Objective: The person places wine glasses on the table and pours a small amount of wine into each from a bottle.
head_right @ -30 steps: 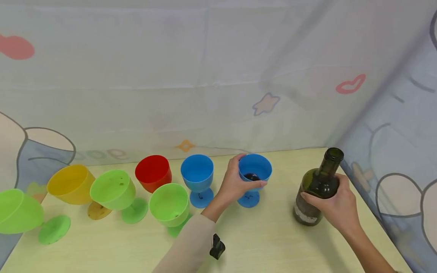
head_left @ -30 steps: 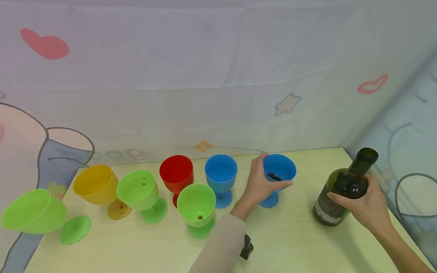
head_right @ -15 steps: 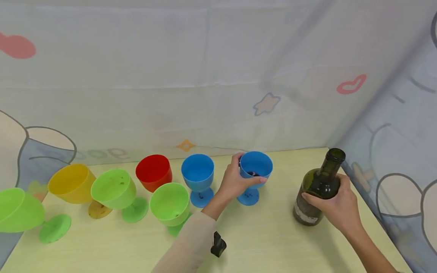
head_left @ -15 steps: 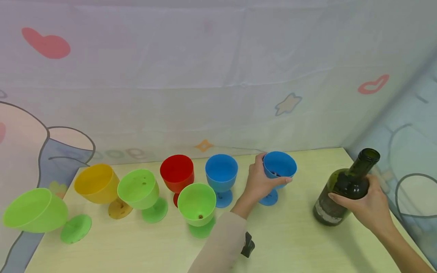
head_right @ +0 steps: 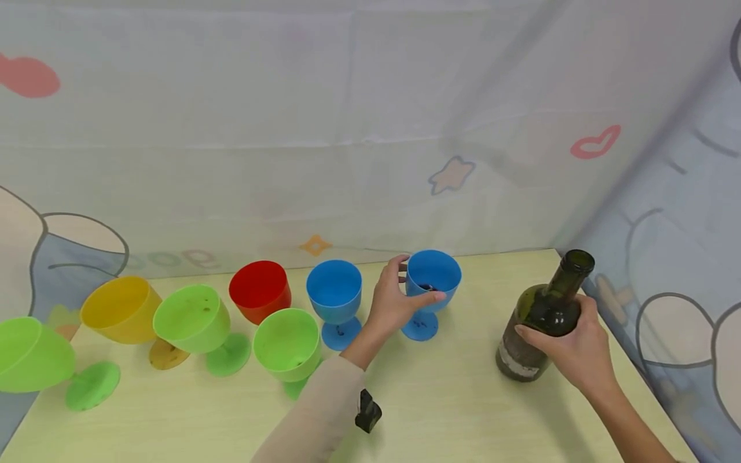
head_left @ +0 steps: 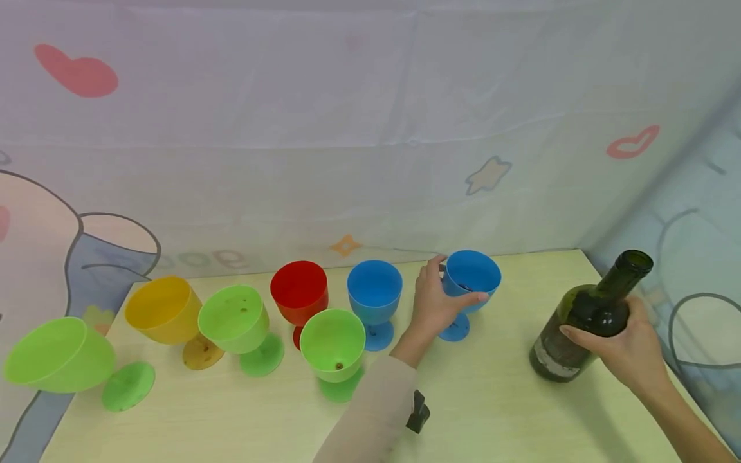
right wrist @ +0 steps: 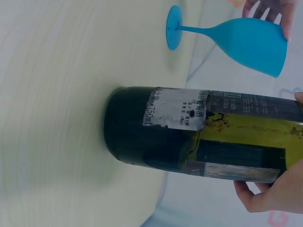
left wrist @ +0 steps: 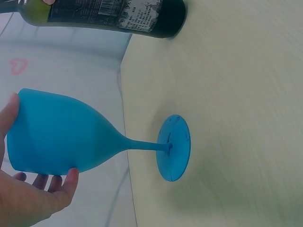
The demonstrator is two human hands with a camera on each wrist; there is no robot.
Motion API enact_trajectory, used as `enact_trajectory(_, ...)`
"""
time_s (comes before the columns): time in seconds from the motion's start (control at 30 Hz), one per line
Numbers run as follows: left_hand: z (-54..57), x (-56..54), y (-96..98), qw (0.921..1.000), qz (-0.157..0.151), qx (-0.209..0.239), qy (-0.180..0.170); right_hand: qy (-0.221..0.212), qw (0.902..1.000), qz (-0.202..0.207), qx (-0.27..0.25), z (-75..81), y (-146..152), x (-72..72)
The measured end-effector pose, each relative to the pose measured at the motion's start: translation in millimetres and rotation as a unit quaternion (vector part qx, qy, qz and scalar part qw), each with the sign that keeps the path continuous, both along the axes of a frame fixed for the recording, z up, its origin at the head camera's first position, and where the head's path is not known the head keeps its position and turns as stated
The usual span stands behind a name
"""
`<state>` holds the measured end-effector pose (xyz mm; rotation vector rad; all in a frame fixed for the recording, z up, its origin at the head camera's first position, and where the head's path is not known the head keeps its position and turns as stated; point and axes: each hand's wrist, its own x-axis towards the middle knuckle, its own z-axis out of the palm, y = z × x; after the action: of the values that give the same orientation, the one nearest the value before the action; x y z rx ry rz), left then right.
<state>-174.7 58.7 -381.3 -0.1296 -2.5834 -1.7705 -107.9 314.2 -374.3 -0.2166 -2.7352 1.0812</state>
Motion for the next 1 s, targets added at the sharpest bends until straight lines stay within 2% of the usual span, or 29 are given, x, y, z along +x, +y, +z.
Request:
enact_trajectory(0.2,-2.9,-0.3,-2.0,0.9996,-0.005,0.025,0.013,-0.014,0.9998,-0.001,-0.011,-0.8,5.6,-0.1)
enact_trajectory(0.5,-4.0,2.5,-3.4,0.9998,-0.001,0.006,0.017,-0.022,0.9996,-0.002,-0.016,-1.1,13.5,1.0)
enact_trajectory(0.7,-4.4,4.2,-4.6,0.9998,-0.010,-0.001,0.016,-0.016,0.9997,-0.004,-0.020,-3.8,18.3,1.2)
enact_trajectory(1.0,-5.7,7.9,-9.5,0.9999,-0.012,0.007,0.005,-0.036,0.9991,-0.008,-0.020,-6.1,22.1,3.0)
